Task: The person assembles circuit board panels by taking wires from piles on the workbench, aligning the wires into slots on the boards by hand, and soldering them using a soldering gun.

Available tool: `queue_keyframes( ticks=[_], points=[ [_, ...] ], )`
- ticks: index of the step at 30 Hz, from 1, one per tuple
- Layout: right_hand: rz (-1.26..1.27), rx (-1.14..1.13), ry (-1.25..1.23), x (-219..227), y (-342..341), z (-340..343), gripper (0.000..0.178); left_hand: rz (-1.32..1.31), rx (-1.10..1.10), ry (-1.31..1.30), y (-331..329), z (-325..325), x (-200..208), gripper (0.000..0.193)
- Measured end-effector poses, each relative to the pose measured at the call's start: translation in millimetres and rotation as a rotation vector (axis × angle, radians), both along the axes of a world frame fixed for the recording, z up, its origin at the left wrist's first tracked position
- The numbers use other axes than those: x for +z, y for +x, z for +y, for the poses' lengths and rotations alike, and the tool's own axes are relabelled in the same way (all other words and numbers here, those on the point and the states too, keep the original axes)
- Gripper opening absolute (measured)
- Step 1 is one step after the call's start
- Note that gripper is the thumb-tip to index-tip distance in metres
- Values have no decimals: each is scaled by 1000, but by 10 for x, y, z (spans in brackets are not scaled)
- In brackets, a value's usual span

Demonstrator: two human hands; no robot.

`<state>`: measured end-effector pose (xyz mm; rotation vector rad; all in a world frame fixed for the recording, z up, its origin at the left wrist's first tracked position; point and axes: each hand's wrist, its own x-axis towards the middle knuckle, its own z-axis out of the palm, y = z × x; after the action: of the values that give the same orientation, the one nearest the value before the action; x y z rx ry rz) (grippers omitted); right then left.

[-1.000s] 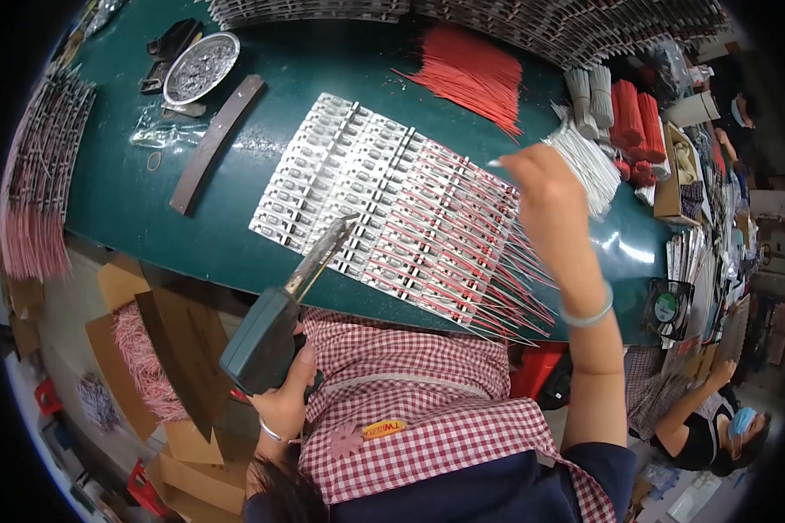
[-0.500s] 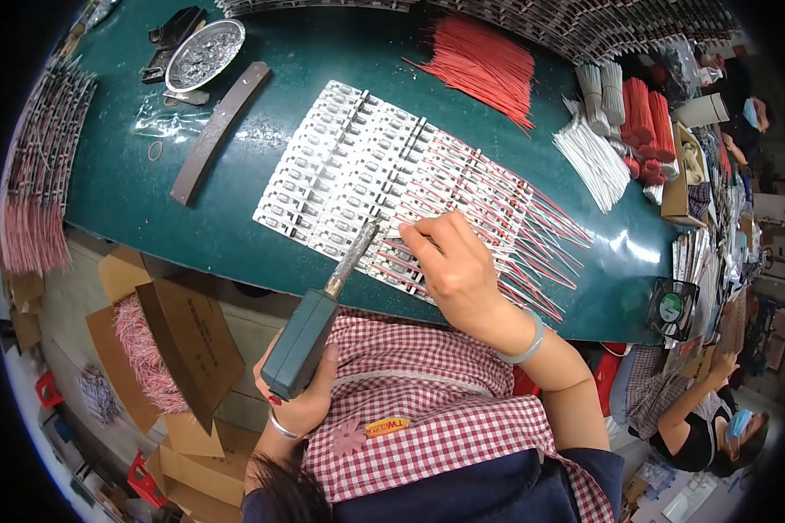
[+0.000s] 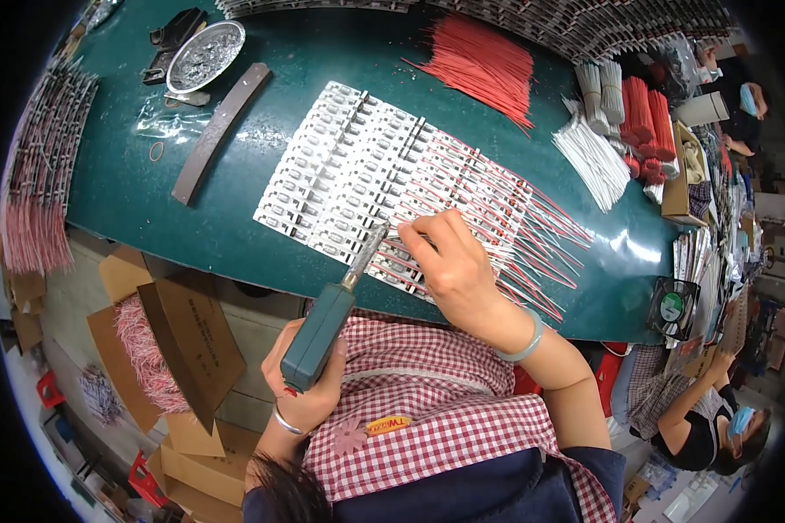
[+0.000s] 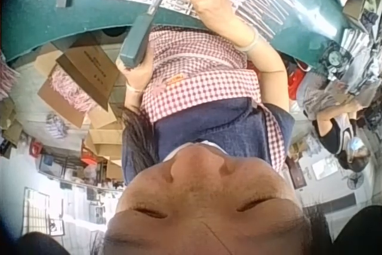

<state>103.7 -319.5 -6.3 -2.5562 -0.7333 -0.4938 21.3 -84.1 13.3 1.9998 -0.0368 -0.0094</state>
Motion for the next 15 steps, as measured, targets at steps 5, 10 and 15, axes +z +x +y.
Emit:
queue_keyframes(
  ticks=[5, 10, 15],
  points=[
    [8, 12, -7, 6, 12, -2, 34, -63, -21, 36, 35, -24, 17, 19],
    [9, 8, -5, -14, 9, 5, 33, -72, -18, 24, -9, 0, -25, 17],
    [-4, 6, -4, -15, 6, 9, 33, -110, -12, 59, -90, 87, -61, 21]
  ],
)
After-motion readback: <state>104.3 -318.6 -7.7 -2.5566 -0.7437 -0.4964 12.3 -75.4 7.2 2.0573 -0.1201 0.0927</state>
